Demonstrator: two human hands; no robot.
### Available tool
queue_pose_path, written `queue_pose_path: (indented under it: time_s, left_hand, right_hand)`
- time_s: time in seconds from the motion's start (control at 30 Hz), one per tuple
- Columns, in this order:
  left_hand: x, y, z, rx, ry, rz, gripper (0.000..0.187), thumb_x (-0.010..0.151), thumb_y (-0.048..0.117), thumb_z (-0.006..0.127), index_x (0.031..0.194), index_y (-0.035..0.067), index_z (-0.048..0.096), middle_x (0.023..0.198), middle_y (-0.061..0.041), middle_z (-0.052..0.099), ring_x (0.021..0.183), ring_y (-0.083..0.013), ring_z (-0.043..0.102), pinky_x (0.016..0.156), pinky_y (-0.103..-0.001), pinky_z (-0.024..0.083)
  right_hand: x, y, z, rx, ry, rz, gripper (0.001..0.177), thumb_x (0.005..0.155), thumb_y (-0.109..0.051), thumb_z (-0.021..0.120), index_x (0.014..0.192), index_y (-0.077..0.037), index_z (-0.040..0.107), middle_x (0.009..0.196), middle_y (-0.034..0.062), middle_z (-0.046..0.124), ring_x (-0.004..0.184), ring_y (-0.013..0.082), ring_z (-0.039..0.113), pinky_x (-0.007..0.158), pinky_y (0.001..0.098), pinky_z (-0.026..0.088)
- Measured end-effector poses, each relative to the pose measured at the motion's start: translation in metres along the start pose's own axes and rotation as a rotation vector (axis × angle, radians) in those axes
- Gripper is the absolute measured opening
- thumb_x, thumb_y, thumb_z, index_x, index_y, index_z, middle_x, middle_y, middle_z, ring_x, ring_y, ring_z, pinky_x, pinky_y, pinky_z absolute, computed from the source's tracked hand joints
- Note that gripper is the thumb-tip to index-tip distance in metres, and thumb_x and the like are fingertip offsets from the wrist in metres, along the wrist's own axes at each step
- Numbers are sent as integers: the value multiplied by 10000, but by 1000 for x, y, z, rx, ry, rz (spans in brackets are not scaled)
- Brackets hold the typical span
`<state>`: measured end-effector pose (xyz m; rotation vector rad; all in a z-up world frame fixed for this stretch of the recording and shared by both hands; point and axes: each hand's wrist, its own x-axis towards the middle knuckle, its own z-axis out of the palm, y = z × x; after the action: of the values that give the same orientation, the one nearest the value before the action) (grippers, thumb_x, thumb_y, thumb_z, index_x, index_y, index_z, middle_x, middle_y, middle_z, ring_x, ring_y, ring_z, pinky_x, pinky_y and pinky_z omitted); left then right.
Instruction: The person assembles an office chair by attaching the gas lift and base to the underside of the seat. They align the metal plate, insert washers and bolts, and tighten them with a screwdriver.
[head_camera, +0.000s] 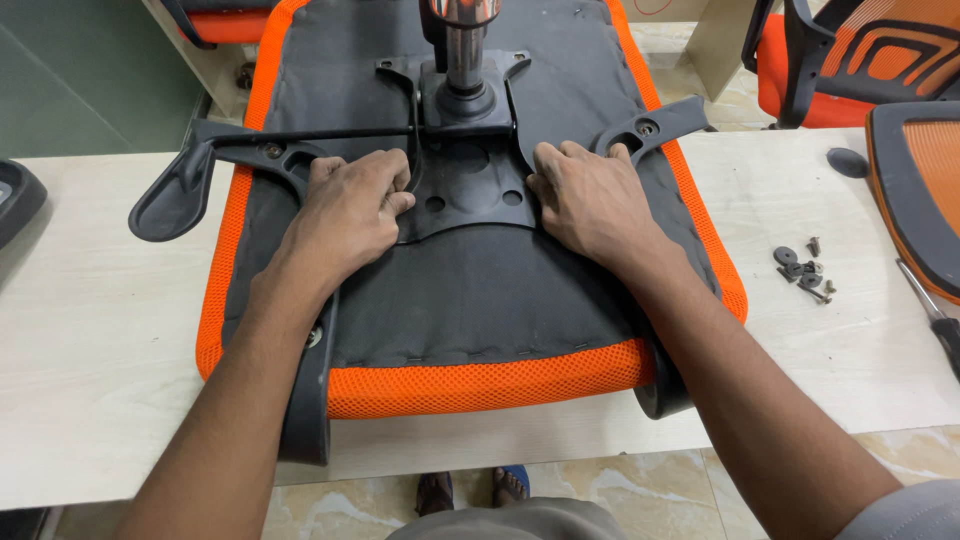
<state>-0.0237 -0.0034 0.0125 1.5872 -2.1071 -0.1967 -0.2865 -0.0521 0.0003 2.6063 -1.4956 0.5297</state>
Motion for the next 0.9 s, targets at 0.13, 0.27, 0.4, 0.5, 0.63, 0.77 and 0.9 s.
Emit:
queue_pose_path:
  time_s: [0.13, 0.27, 0.4, 0.5, 0.63, 0.77, 0.9]
  left_hand:
    - [-1, 2, -2, -22, -9, -54, 167, 942, 170, 680, 852, 44, 618, 701, -93, 658, 763, -270, 644, 1041, -484, 399]
    - [1, 1, -1, 5, 14, -28, 154, 942, 178, 694, 884, 38, 668, 727, -92, 695, 711, -252, 681, 998, -470, 457]
    - [1, -5, 3, 38, 63, 17, 206, 963, 229, 712, 900, 33, 696, 758, -92, 719, 717, -249, 693, 939, -481, 478]
    - [2, -9, 6, -10, 50, -6, 220, 968, 256, 703, 919, 43, 677, 783, -77, 709, 731, -228, 691, 896, -452, 515]
    - [5, -9, 6, 38, 43, 7, 210, 972, 230, 698, 879, 44, 677, 716, -88, 713, 667, -239, 686, 910, -462, 501]
    - [5, -4, 3, 21, 37, 4, 211, 967, 232, 699, 881, 41, 671, 704, -86, 707, 664, -233, 684, 895, -460, 504]
    - [3, -1, -2, -92, -24, -152, 205, 949, 279, 700, 932, 75, 682, 767, -54, 697, 728, -200, 697, 805, -448, 552]
  right_hand:
    - [-2, 0, -2, 13, -17, 26, 211, 1004, -285, 585, 946, -82, 590, 881, 125, 640, 779, 341, 611, 819, 457, 388]
    - [-7, 1, -5, 69, -11, 21, 180, 974, -254, 603, 984, -75, 614, 914, 117, 644, 859, 307, 622, 904, 461, 392]
    - [-8, 2, -7, 120, -56, 81, 143, 950, -206, 624, 1000, -73, 637, 968, 113, 645, 888, 307, 620, 921, 463, 393]
    - [-8, 3, -6, 125, -71, 100, 115, 945, -170, 642, 994, -66, 643, 973, 109, 654, 895, 308, 630, 916, 471, 397]
    - [-5, 3, -4, 140, -57, 100, 110, 908, -144, 674, 989, -72, 649, 970, 102, 657, 922, 311, 636, 860, 480, 407]
    - [-7, 4, -6, 171, -26, 87, 104, 913, -160, 687, 971, -80, 655, 969, 98, 660, 919, 325, 640, 845, 477, 414]
    - [-11, 3, -10, 186, 0, 74, 134, 904, -181, 707, 1002, -92, 689, 1059, 99, 651, 1048, 330, 605, 901, 491, 395]
